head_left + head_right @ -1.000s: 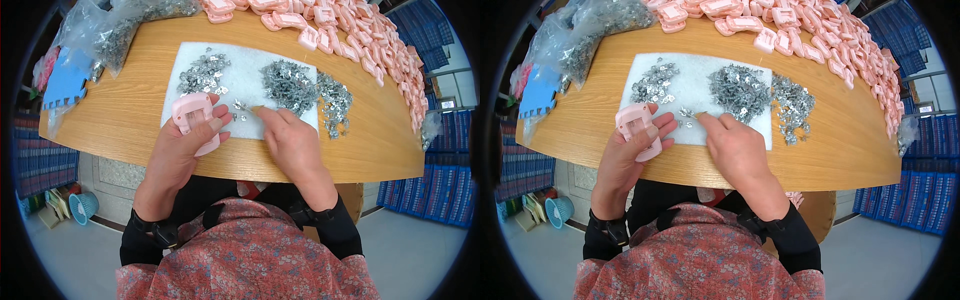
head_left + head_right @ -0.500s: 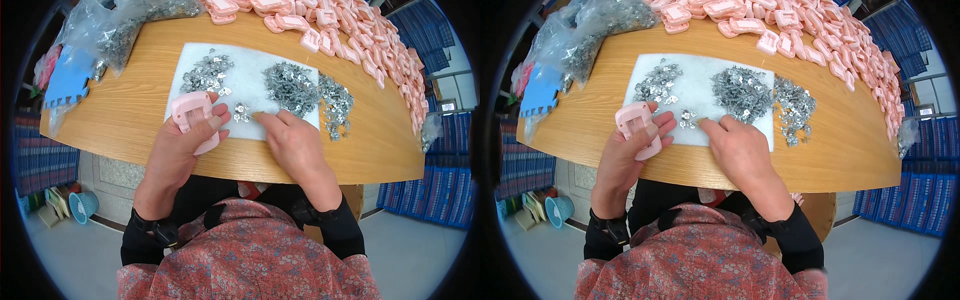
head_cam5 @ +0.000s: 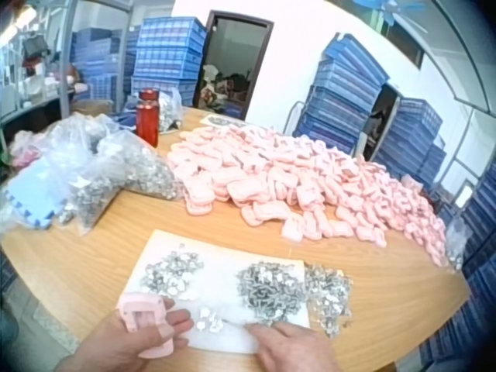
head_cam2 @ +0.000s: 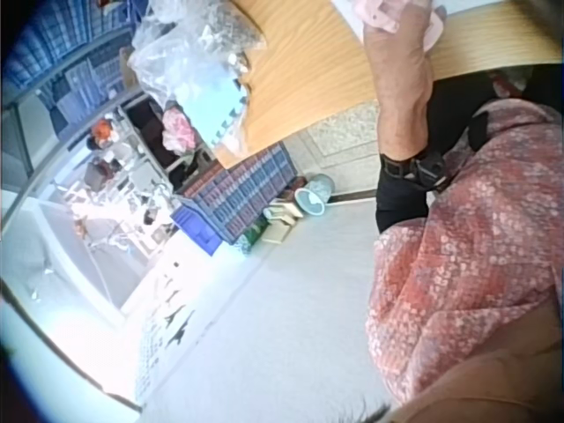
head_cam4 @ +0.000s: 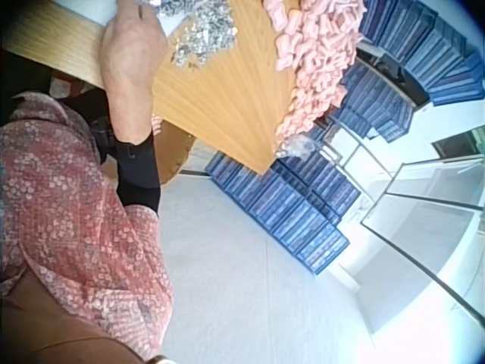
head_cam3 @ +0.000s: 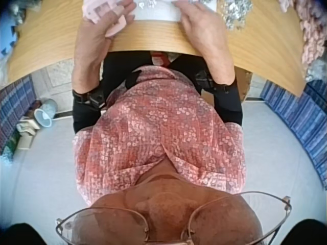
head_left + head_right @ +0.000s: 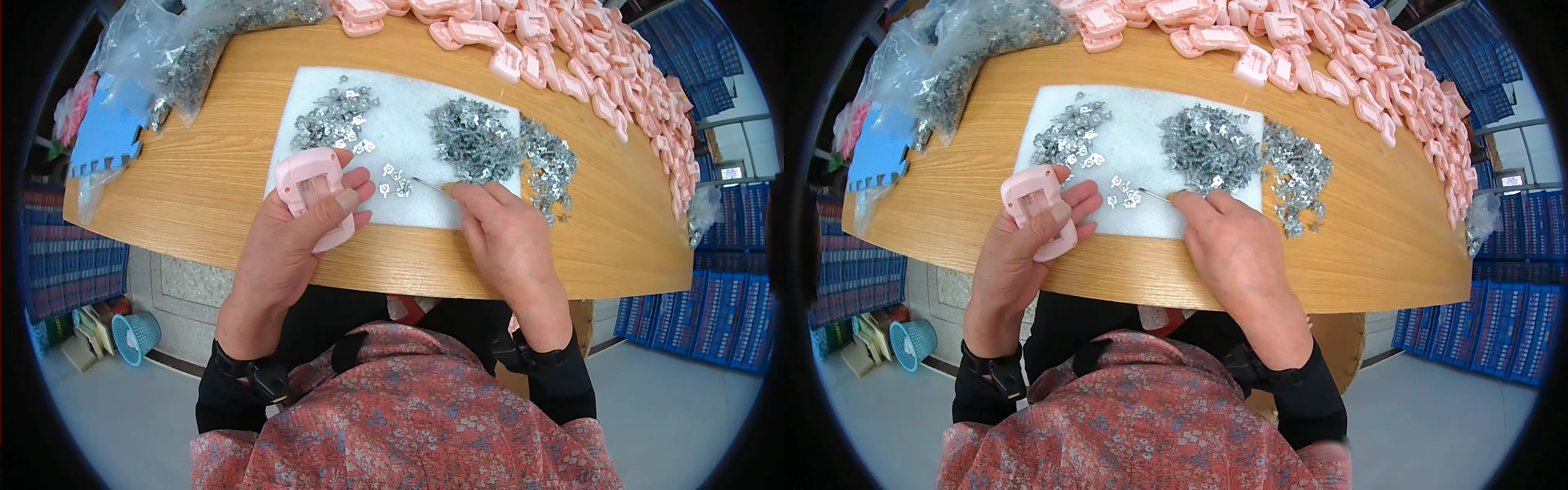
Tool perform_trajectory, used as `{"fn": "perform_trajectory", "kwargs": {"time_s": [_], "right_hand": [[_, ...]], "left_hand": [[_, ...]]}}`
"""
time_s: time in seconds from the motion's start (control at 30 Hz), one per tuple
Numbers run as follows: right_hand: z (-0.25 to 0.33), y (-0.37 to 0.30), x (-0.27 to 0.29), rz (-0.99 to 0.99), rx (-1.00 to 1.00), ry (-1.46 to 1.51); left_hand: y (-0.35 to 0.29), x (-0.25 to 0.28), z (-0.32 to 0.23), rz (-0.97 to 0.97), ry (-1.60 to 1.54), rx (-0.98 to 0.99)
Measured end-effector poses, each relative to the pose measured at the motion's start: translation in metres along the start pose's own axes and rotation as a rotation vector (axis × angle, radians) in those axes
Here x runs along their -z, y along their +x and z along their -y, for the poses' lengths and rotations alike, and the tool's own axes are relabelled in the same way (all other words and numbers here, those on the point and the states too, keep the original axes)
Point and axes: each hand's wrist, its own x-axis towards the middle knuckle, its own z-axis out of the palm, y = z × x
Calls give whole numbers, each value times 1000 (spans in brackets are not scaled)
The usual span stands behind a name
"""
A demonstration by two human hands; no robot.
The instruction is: The person assembles small pink plastic components by inserting metal screws into them. They pick up a pink plastic piece, insert a screw from a pile on the table, and then place the assembled unit aside. The process is repeated continuously with a steady rhythm.
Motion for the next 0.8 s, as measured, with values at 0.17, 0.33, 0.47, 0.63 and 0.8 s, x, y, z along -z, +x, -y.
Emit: {"fn": "perform_trajectory", "kwargs": {"time_s": [0.17, 0.33, 0.47, 0.63, 0.8], "right_hand": [[14, 2, -14, -49, 67, 77], [-1, 0, -17, -33, 62, 49], [-2, -4, -9, -15, 17, 35], [13, -1, -12, -55, 54, 95], [3, 2, -19, -36, 90, 39]], "left_hand": [[1, 0, 1, 0, 2, 5], [-1, 2, 0, -3, -4, 2], [-1, 2, 0, -9, -9, 8], [1, 2, 1, -12, -6, 10], [1, 2, 1, -8, -14, 12]]}}
